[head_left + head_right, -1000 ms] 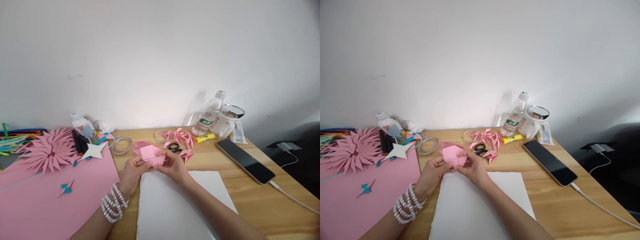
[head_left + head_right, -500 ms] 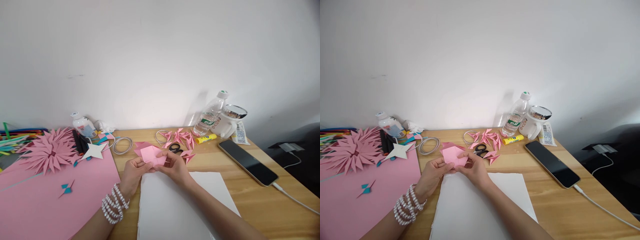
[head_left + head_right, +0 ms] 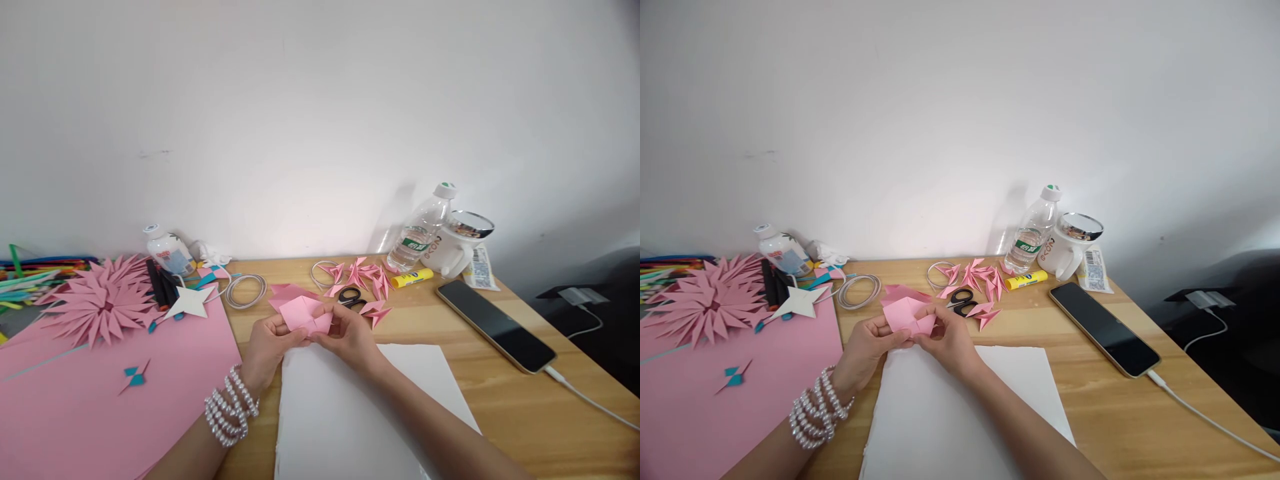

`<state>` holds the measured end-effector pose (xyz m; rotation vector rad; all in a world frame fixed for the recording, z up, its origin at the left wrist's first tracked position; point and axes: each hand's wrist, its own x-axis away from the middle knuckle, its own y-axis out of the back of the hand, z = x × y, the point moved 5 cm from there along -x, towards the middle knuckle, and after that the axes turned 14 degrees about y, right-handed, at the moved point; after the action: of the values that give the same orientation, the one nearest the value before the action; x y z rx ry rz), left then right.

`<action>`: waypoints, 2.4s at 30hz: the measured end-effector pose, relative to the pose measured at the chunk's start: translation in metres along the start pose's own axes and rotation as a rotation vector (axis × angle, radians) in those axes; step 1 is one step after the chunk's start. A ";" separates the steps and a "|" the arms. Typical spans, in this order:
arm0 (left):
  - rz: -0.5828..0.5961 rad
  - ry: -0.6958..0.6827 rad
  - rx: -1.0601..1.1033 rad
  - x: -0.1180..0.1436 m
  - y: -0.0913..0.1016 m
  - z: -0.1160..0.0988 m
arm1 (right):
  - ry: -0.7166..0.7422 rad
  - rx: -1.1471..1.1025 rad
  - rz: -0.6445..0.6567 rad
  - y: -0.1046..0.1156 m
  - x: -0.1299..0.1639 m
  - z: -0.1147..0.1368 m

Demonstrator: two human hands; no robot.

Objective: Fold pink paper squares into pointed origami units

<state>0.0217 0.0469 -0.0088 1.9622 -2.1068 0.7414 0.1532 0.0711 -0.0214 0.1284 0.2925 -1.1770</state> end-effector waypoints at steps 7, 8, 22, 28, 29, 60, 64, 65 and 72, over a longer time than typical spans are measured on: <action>0.025 0.014 -0.012 -0.001 0.001 0.003 | 0.073 -0.019 -0.023 0.000 -0.001 0.006; 0.024 0.005 -0.002 -0.001 0.001 0.003 | 0.074 -0.014 -0.038 0.000 -0.001 0.007; -0.046 -0.015 -0.015 0.001 -0.001 0.003 | 0.052 0.245 -0.029 -0.002 0.003 -0.008; -0.071 -0.004 -0.013 0.002 0.000 0.001 | 0.055 0.161 -0.012 -0.005 0.001 -0.001; -0.063 -0.010 -0.019 0.002 0.000 0.001 | 0.052 0.144 -0.005 -0.005 0.001 0.000; -0.096 0.047 -0.092 0.002 0.002 -0.005 | 0.062 -0.079 0.014 -0.006 -0.001 0.003; -0.104 0.025 -0.106 0.005 0.000 -0.007 | 0.056 -0.064 -0.009 -0.004 -0.002 0.004; -0.106 0.018 -0.113 0.005 -0.001 -0.008 | 0.050 -0.061 -0.011 -0.004 -0.002 0.004; -0.034 0.022 -0.057 0.006 -0.004 -0.005 | 0.039 -0.063 -0.033 -0.004 -0.003 0.003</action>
<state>0.0241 0.0443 -0.0008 1.9463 -2.0540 0.6863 0.1492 0.0711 -0.0171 0.0922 0.3668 -1.1981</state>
